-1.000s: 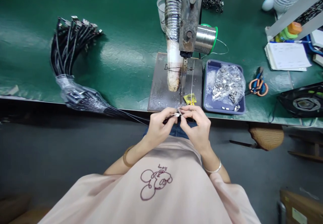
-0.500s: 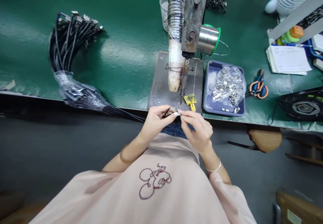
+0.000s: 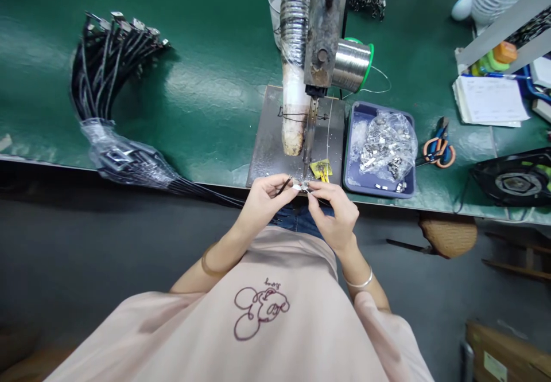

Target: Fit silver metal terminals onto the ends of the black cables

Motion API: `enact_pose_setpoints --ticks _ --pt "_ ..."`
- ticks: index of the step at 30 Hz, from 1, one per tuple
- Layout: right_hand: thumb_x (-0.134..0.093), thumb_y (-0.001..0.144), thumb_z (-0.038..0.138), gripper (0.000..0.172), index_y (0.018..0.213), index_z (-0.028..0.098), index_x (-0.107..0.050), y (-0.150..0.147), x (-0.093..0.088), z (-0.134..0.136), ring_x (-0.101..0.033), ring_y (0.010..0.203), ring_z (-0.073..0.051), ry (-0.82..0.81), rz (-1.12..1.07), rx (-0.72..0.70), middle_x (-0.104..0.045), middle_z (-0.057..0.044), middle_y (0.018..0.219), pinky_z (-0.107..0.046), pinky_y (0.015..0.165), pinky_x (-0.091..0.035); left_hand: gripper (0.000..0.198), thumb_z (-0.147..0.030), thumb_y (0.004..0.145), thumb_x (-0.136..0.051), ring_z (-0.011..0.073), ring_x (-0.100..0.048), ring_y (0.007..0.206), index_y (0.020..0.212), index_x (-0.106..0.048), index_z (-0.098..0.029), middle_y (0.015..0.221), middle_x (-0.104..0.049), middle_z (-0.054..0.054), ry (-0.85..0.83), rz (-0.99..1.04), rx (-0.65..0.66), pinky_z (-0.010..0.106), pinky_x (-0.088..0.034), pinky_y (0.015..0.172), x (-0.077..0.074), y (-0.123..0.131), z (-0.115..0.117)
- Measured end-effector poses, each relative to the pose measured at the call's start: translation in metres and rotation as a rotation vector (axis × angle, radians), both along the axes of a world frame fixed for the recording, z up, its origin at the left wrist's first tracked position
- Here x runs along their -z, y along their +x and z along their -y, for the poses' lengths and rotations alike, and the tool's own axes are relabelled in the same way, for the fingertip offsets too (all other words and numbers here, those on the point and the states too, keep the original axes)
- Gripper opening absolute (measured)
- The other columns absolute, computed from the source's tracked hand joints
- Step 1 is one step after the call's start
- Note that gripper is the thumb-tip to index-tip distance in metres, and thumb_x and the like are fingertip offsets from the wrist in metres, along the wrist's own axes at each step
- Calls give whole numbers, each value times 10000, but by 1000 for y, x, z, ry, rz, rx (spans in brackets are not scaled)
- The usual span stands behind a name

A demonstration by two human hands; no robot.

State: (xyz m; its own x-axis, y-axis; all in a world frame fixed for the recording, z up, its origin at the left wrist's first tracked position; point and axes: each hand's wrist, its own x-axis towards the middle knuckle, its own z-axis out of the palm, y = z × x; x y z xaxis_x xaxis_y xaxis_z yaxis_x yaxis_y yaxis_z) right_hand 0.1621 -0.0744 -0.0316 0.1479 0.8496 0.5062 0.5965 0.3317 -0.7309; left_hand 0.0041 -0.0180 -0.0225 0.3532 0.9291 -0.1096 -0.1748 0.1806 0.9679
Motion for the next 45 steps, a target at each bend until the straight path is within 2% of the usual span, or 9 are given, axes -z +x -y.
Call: enact_pose_setpoints --ticks 8,15,23,31,40,45 --pt "-705 853 34 264 1019 237 -677 5 5 -7 -770 928 -183 203 164 -70 -792 -49 1037 -321 828 -643 181 -268 786 -690 90 -450 602 678 -618 -142 632 -534 -27 -7 -33 -6 193 -435 605 -5 4 -5" --pt "-691 860 33 266 1022 243 -670 5 8 -12 -761 918 -181 201 193 -16 -780 -53 1031 -329 822 -642 164 -211 770 -636 72 -320 579 645 -552 -146 616 -382 -53 41 -117 -8 185 -286 526 -4 7 -8" --pt "-687 877 71 209 982 251 -677 1 4 -16 -753 914 -186 161 140 14 -769 -35 1009 -346 822 -631 208 -174 791 -611 74 -272 568 629 -481 -165 604 -311 -59 118 -187 -37 209 -233 518 -3 7 -9" --pt "-694 871 79 198 957 257 -685 -1 0 -16 -750 912 -188 145 145 30 -764 -35 1007 -349 809 -636 190 -176 777 -610 67 -234 548 620 -505 -160 601 -303 -62 115 -153 -36 206 -217 488 -10 7 -9" --pt "-682 869 78 186 933 247 -643 0 2 -15 -751 910 -192 133 107 2 -767 -36 983 -361 802 -630 157 -201 786 -624 71 -302 580 654 -562 -143 619 -369 -53 70 -156 -29 180 -279 510 -5 7 -8" --pt "-684 869 67 199 955 247 -673 0 3 -15 -750 923 -188 127 125 14 -769 -33 997 -354 828 -626 148 -206 787 -634 66 -278 562 664 -632 -124 617 -424 -42 101 -187 -24 193 -276 507 -4 6 -7"
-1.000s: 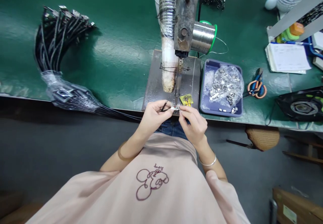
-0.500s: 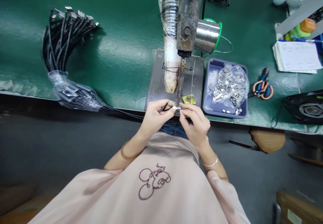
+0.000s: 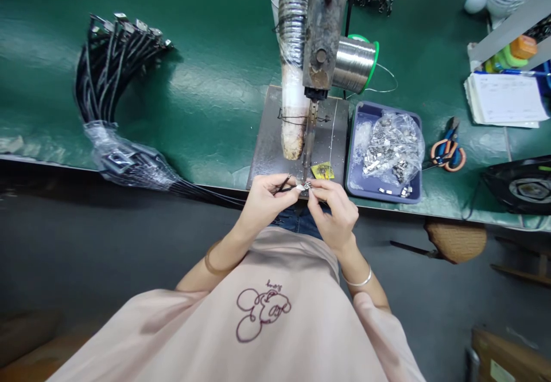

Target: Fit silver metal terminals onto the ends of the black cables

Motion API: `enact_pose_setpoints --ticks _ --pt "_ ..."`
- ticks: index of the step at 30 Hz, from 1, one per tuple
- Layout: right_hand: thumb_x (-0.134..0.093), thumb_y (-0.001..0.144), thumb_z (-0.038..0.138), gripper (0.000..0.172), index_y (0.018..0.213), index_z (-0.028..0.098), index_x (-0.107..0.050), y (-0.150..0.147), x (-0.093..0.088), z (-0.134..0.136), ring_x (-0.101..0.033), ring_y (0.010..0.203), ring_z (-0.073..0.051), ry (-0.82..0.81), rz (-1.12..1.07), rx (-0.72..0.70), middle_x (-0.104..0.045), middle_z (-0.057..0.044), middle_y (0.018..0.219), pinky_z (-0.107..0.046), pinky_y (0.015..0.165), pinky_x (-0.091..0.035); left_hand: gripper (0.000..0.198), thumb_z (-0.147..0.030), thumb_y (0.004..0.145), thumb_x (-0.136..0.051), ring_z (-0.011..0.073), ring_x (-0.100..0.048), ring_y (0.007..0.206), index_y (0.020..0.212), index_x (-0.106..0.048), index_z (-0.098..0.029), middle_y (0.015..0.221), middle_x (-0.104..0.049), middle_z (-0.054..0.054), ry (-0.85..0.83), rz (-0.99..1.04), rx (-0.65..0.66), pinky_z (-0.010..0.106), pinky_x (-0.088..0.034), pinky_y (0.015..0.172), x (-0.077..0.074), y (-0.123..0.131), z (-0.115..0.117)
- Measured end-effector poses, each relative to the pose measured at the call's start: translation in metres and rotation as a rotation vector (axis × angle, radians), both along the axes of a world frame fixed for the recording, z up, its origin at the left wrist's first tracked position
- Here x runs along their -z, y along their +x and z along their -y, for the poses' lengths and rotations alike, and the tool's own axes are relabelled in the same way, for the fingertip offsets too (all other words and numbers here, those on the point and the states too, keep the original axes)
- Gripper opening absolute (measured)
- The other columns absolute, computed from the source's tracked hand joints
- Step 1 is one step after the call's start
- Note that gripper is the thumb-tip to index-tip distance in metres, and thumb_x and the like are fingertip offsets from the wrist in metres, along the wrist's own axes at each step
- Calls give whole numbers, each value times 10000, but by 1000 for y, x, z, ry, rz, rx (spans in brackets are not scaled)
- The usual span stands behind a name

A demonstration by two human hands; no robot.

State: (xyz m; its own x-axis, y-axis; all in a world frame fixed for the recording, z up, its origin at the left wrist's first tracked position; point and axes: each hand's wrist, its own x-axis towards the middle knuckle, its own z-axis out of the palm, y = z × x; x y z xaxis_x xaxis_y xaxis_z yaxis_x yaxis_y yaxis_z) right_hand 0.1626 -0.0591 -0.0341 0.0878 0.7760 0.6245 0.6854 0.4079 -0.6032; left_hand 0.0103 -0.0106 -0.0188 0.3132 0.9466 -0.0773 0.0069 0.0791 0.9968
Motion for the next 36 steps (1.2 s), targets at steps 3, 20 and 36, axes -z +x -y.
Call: enact_pose_setpoints --ticks 3,20,36 --pt "-692 864 65 206 962 245 -682 0 0 -1 -749 916 -184 3 18 0 -769 -34 1003 -340 829 -625 147 -217 787 -641 64 -264 548 676 -657 -122 605 -419 -47 -8 1 -18 193 -278 498 -1 0 0" --pt "-691 862 78 230 1008 245 -632 1 3 3 -764 947 -196 62 68 -19 -774 -68 1081 -348 815 -656 130 -207 746 -666 70 -376 563 652 -628 -126 605 -467 -38 -103 59 4 180 -338 520 -2 -1 -2" --pt "-690 849 69 201 937 242 -638 2 -7 0 -762 931 -187 41 114 -31 -777 -60 1049 -323 812 -640 109 -213 730 -673 86 -467 612 672 -629 -132 640 -541 -25 -148 121 3 185 -437 587 -7 0 -6"
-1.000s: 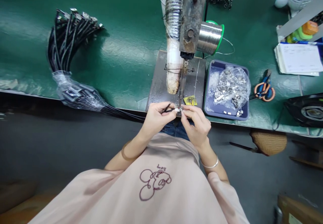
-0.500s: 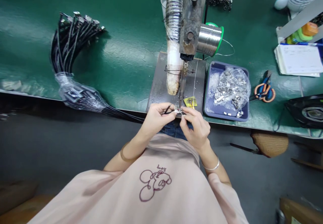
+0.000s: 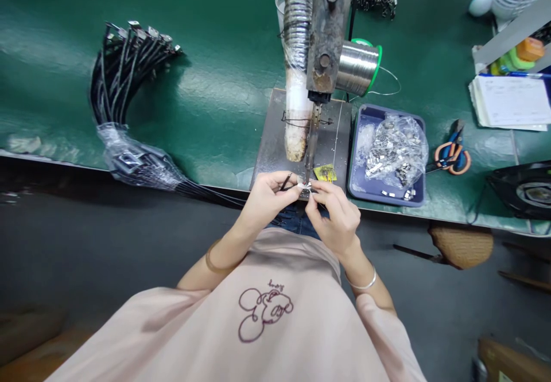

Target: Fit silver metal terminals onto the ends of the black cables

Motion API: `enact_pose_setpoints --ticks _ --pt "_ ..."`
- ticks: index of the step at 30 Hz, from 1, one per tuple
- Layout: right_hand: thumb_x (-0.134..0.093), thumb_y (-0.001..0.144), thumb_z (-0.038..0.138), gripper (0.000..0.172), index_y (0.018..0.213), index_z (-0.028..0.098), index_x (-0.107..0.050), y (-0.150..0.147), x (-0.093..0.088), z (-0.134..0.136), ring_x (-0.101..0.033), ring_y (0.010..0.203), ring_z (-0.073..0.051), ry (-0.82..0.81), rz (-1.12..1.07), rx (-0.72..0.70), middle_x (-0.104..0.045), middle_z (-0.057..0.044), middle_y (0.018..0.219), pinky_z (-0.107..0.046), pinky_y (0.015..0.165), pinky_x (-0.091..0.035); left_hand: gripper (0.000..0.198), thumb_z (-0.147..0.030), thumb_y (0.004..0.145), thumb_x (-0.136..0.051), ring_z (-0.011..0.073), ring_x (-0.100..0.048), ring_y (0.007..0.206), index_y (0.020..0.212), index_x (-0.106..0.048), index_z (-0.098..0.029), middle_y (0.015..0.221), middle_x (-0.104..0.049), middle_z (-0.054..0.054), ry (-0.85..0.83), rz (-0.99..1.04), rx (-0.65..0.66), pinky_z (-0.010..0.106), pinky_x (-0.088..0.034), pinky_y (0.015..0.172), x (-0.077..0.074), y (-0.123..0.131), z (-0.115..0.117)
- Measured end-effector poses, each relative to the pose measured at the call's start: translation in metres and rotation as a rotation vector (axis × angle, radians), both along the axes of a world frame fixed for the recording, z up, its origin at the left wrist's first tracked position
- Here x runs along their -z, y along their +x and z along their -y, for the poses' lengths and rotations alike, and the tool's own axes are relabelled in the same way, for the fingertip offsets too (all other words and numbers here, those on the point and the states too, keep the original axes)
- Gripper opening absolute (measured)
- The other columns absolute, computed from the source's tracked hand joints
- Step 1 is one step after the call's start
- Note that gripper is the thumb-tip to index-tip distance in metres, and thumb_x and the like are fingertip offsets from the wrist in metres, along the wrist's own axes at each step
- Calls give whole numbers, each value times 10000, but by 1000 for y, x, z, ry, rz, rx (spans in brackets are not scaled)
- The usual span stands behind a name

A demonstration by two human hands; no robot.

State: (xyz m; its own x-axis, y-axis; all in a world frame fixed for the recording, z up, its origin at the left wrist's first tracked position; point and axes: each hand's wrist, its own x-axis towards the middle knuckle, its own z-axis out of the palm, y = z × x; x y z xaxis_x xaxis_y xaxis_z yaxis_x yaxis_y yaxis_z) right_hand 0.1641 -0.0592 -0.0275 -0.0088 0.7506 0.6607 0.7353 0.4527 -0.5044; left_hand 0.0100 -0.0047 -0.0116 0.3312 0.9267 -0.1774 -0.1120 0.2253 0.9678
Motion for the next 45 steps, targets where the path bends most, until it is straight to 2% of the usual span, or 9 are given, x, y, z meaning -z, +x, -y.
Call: enact_pose_setpoints --ticks 6,10,15,23,29,31,35,39,45 --pt "-687 843 52 228 949 241 -616 2 3 2 -765 922 -177 12 95 -36 -778 -67 1059 -292 793 -636 158 -188 736 -642 64 -318 558 612 -555 -143 589 -363 -64 54 -72 2 182 -301 513 4 -1 2" --pt "-689 852 58 210 950 234 -629 2 2 2 -758 921 -174 -23 10 -37 -777 -56 1043 -300 812 -631 125 -185 750 -652 66 -372 555 648 -595 -138 590 -438 -58 56 -45 24 183 -330 530 7 -2 3" --pt "-653 923 142 98 911 232 -687 5 -9 3 -730 856 -171 -270 -169 -4 -744 -20 914 -299 751 -618 85 -175 775 -649 89 -506 597 709 -672 -128 646 -605 -15 91 -23 55 199 -423 605 9 -5 7" --pt "-654 925 144 92 931 232 -677 1 -5 10 -663 752 -143 -199 18 7 -682 -13 839 -271 696 -567 122 -191 819 -651 101 -521 609 707 -637 -144 639 -583 -18 162 -80 68 208 -439 613 8 -7 16" --pt "-621 959 210 66 897 210 -601 -3 2 8 -696 662 -113 -432 -383 -60 -639 16 825 -225 626 -597 203 -278 867 -679 89 -520 560 729 -619 -142 599 -567 -21 27 118 145 207 -449 594 9 -10 14" --pt "-627 949 181 37 939 214 -613 -3 2 8 -726 742 -130 -316 -370 -5 -677 -4 889 -236 662 -610 175 -268 856 -694 82 -495 536 753 -644 -136 595 -560 -28 13 128 141 203 -440 567 11 -10 14" --pt "-695 875 86 178 974 230 -660 -2 3 8 -743 944 -182 -55 -123 23 -751 -46 1016 -318 824 -625 122 -236 843 -692 82 -509 567 791 -684 -125 650 -606 -12 52 121 79 203 -466 605 15 -8 14" --pt "-697 857 49 231 986 237 -660 -5 6 7 -757 952 -188 -3 -37 3 -775 -52 1042 -329 837 -630 109 -222 840 -681 114 -593 680 813 -710 -120 754 -683 25 113 47 1 212 -503 694 17 -5 14" --pt "-678 879 72 191 976 235 -658 -6 9 2 -761 960 -189 -1 7 56 -776 -58 1049 -341 866 -630 123 -174 874 -631 90 -562 643 802 -716 -120 743 -690 5 293 -154 -86 170 -466 619 15 0 16"
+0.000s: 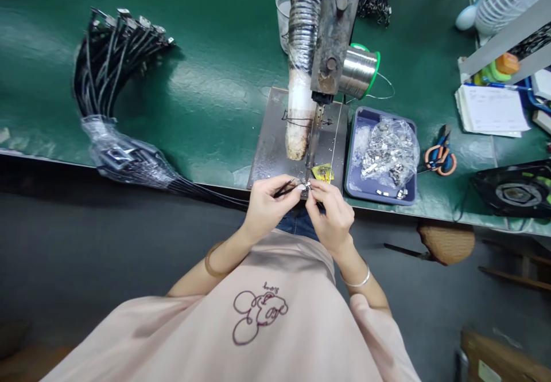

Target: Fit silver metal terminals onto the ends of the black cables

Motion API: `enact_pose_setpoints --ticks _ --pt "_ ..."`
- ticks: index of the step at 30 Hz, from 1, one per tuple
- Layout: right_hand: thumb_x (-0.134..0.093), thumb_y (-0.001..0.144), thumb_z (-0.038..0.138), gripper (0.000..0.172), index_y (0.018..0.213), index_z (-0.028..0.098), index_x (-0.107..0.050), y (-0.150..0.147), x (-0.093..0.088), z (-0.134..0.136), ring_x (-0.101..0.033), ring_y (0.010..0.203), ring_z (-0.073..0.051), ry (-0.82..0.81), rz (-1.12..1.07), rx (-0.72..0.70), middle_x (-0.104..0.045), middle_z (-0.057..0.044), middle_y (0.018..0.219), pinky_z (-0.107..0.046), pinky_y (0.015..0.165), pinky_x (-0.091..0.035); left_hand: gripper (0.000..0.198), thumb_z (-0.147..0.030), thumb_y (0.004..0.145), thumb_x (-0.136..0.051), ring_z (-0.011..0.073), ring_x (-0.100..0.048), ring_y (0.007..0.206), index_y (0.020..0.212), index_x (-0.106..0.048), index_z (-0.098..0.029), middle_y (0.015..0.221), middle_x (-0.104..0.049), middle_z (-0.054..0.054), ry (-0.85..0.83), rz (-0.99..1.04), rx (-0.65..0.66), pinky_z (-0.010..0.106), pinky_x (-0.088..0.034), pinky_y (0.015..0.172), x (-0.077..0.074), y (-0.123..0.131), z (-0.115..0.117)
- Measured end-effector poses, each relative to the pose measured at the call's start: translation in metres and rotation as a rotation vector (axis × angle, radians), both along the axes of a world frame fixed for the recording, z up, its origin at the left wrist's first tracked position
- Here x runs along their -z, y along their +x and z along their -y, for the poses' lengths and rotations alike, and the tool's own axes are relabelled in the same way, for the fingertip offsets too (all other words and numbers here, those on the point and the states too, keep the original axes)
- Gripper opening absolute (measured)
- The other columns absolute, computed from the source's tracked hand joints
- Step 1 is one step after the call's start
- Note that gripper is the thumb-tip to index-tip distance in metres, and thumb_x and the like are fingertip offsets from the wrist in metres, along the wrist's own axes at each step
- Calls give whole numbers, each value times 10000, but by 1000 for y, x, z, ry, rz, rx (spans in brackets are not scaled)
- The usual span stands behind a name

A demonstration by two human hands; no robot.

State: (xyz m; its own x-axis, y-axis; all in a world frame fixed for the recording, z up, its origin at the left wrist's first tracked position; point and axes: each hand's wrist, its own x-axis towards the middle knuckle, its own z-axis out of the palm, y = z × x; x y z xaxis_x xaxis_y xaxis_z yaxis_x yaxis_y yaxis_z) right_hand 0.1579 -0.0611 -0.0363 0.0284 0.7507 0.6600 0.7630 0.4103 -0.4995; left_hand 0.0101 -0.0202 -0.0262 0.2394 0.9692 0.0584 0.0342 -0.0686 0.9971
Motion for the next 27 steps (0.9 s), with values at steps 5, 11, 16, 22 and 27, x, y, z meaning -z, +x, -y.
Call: enact_pose_setpoints --ticks 5,11,16,22,27 --pt "-681 881 73 184 965 237 -663 1 -3 -4 -760 959 -193 -15 -29 -18 -775 -52 1028 -355 871 -633 129 -173 897 -620 93 -594 658 843 -728 -128 753 -702 4 51 -65 -23 159 -469 612 1 1 0" --pt "-703 863 59 213 970 241 -682 0 -8 -6 -757 956 -191 -15 -44 -6 -776 -45 1029 -346 867 -635 111 -164 887 -636 107 -617 662 858 -739 -132 763 -720 20 125 -96 -47 172 -500 630 1 2 0" --pt "-711 849 50 215 949 236 -673 0 -9 -5 -753 953 -190 -31 -62 -23 -772 -52 1027 -344 863 -634 108 -147 877 -637 109 -612 651 885 -743 -125 795 -732 38 172 -114 -65 184 -504 626 3 0 1" --pt "-677 869 59 208 960 240 -626 5 -5 0 -759 923 -184 -52 -48 -89 -774 -58 1022 -333 816 -637 130 -97 858 -609 99 -565 601 859 -738 -117 767 -730 42 253 -224 -48 194 -474 588 4 -3 5" --pt "-647 902 66 215 1025 241 -622 10 -6 3 -757 942 -180 -70 -18 -103 -776 -57 1042 -317 826 -623 142 -95 868 -595 106 -582 610 863 -735 -117 780 -740 50 240 -201 -13 204 -482 594 1 -3 8"
